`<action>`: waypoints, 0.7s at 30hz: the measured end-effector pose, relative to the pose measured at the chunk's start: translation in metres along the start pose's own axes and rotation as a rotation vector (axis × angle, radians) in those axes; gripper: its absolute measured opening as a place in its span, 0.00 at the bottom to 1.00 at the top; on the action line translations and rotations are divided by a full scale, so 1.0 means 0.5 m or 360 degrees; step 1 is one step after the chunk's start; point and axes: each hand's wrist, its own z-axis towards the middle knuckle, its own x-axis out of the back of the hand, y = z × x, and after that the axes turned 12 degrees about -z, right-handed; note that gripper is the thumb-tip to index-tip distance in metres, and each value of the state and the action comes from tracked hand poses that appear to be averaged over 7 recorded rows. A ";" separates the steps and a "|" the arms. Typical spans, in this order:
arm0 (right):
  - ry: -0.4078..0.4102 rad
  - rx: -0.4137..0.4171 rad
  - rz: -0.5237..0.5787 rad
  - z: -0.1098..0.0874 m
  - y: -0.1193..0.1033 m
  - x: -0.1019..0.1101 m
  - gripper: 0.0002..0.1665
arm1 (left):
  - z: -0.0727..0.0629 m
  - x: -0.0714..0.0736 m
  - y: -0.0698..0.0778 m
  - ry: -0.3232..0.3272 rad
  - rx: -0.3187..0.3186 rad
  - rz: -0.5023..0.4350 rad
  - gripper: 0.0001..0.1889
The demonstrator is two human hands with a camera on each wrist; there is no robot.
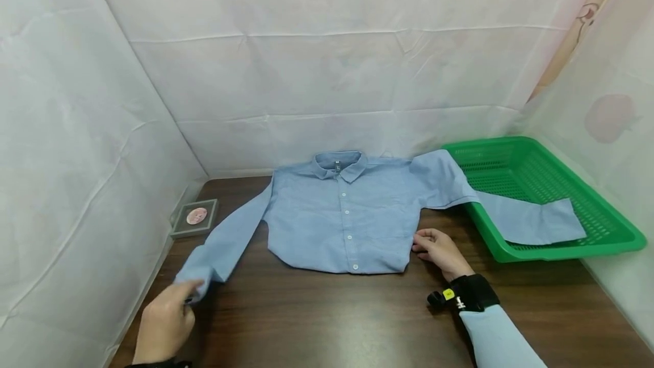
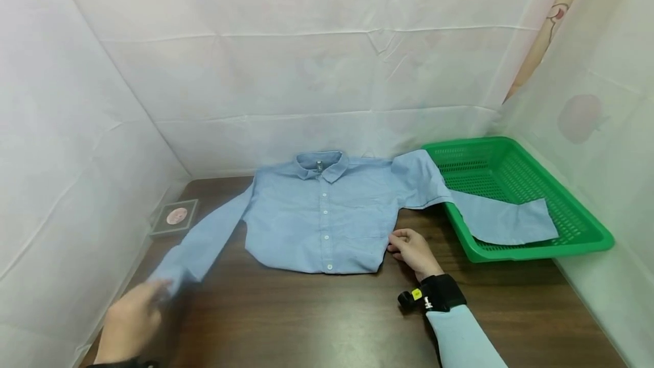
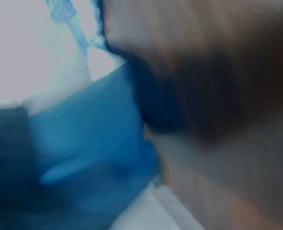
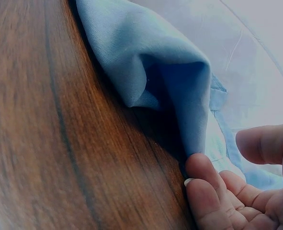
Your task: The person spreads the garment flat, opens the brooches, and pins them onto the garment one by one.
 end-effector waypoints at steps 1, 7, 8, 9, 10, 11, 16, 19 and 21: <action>-0.0001 0.0002 -0.0003 -0.001 0.001 0.001 0.25 | -0.008 0.000 -0.007 -0.0149 0.0102 -0.0033 0.25; 0.0005 0.0001 0.0004 -0.003 0.000 0.001 0.25 | -0.059 -0.022 -0.032 -0.1016 0.1028 -0.0207 0.13; 0.0008 0.0001 0.0008 -0.005 0.000 0.002 0.25 | -0.062 -0.028 -0.033 -0.1077 0.1093 -0.0211 0.16; 0.0009 0.0004 0.0006 -0.005 0.000 0.004 0.25 | -0.062 -0.033 -0.033 -0.1116 0.1121 -0.0211 0.21; 0.0012 0.0002 0.0007 -0.006 0.000 0.005 0.24 | -0.060 -0.037 -0.031 -0.1140 0.1128 -0.0196 0.27; 0.0015 -0.0002 0.0009 -0.007 0.000 0.006 0.24 | -0.056 -0.041 -0.031 -0.1155 0.1117 -0.0168 0.32; 0.0029 -0.0015 0.0013 -0.005 0.001 0.005 0.25 | -0.035 -0.056 -0.035 -0.1118 0.0990 -0.0018 0.45; 0.0025 -0.0008 0.0032 -0.002 0.001 0.002 0.25 | -0.023 -0.058 -0.029 -0.1090 0.0951 0.0029 0.47; 0.0029 -0.0011 0.0049 -0.001 0.001 0.000 0.25 | -0.013 -0.058 -0.021 -0.1104 0.0941 0.0020 0.47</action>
